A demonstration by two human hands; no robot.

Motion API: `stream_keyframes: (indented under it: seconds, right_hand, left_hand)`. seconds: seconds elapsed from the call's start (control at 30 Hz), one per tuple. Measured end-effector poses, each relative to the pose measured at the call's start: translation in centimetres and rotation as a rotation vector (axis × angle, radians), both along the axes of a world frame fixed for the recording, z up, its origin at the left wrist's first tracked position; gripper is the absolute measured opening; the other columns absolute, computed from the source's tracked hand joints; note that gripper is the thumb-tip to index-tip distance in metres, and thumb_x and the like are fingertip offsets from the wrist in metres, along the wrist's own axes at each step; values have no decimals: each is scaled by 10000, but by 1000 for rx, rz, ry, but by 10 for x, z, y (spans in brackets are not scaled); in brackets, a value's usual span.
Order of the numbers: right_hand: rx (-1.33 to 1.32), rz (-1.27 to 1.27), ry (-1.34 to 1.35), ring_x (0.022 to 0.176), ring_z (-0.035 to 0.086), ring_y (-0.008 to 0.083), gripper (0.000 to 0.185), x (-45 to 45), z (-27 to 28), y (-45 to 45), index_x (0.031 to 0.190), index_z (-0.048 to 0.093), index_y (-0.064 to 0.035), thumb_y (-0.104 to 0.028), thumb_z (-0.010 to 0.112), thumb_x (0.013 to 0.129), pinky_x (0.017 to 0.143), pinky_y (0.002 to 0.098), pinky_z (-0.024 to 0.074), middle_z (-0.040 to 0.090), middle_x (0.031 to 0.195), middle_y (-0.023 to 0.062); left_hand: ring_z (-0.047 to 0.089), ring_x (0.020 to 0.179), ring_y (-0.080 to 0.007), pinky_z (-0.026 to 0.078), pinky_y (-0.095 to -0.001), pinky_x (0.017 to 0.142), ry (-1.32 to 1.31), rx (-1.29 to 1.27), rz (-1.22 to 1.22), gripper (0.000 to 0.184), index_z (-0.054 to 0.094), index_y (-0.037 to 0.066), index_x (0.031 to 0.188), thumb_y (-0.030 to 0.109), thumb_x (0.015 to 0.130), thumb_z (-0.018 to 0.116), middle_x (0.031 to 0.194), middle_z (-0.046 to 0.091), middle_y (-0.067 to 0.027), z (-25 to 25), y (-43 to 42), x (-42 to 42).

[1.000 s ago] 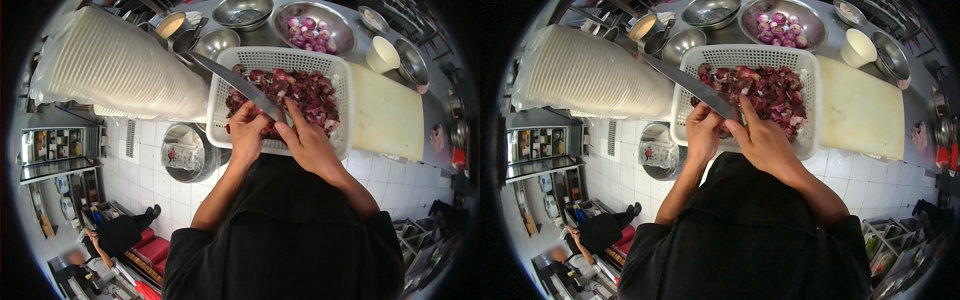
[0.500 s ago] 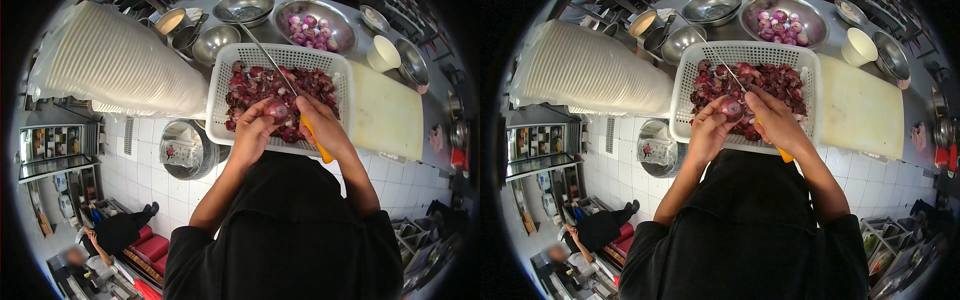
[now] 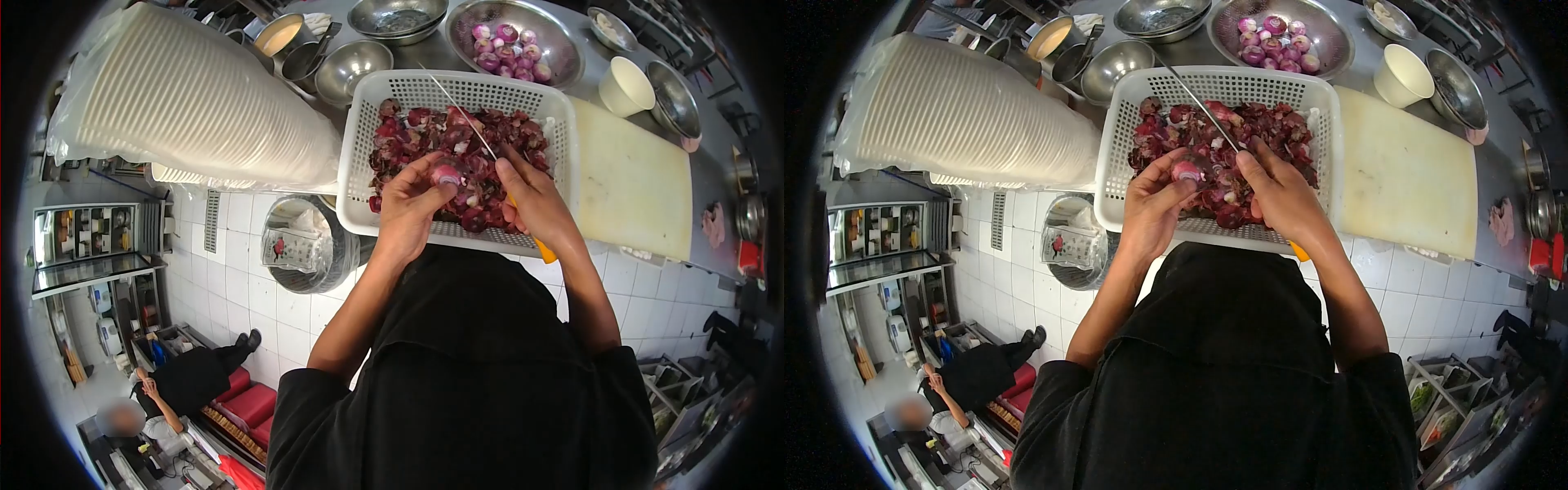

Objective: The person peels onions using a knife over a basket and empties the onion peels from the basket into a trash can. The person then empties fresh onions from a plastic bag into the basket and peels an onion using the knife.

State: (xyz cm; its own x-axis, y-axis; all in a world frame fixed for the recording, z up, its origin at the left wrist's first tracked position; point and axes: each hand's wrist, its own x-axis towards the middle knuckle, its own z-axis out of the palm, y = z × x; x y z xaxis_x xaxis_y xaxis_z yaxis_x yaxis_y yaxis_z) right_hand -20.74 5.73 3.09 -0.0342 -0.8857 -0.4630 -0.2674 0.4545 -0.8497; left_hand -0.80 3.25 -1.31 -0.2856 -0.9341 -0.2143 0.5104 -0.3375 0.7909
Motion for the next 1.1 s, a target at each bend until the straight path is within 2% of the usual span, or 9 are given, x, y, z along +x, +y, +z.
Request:
stream_keyframes:
  seconds: [0.03,0.27,0.4,0.6,0.8,0.9,0.93,1.03,1.1]
  right_hand:
    - [19,-27,25,527,503,87,673,0,-2,0,1516,349,-108,-509,487,994,486,245,413,511,606,12]
    - [93,66,-409,457,456,84,726,-9,6,4,1517,330,-82,-572,428,990,409,238,345,493,571,20]
    - [-1,64,-365,451,449,83,722,-4,8,5,1521,320,-81,-564,425,995,409,236,340,482,568,22]
    - [-106,108,-269,477,436,70,682,-2,9,14,1518,314,-49,-491,444,1014,431,226,339,470,580,9]
    - [-117,183,-300,497,444,60,636,2,9,16,1507,354,-69,-476,431,1024,437,221,344,469,589,-2]
    - [-94,216,-330,490,443,58,625,0,8,15,1511,357,-91,-478,428,1025,435,221,348,476,591,-2]
    - [-83,229,-344,487,443,58,624,-1,7,13,1515,353,-98,-478,426,1026,434,221,350,480,591,-2]
    - [-45,169,-286,473,450,64,582,0,3,11,1376,521,-74,-520,429,1013,430,226,356,494,584,9]
    - [-7,152,-281,466,456,70,542,-2,-2,10,1189,580,-69,-555,433,999,429,227,360,505,586,18]
  left_hand:
    - [625,946,-123,526,-262,848,-40,-24,7,510,518,-69,1313,-101,825,661,1094,650,-88,0,0,-1]
    - [630,902,-106,523,-244,793,-350,-198,67,513,533,-82,1294,-67,807,693,1019,680,-77,6,-1,-14]
    - [626,904,-93,520,-237,793,-372,-149,34,522,538,-77,1286,-70,790,700,1002,688,-63,10,-5,-13]
    - [635,886,-105,533,-235,767,-409,-265,167,448,576,-67,1207,-34,788,730,1000,684,-83,21,0,-20]
    - [634,866,-99,533,-235,740,-748,-316,20,473,593,-73,1182,13,753,772,996,688,-91,31,-2,-14]
    - [641,844,-97,533,-229,729,-849,-348,-83,486,594,-72,1194,12,750,772,1003,692,-94,33,-4,-9]
    - [642,842,-97,535,-230,729,-780,-328,-86,484,594,-69,1200,6,754,766,1007,693,-94,32,-5,-9]
    - [646,848,-100,541,-237,732,-613,-282,-77,477,591,-63,1220,-18,771,745,1013,695,-91,27,-5,-8]
    - [647,868,-104,546,-247,737,-551,-272,-50,466,588,-58,1234,-41,788,722,1005,695,-82,22,-2,-9]
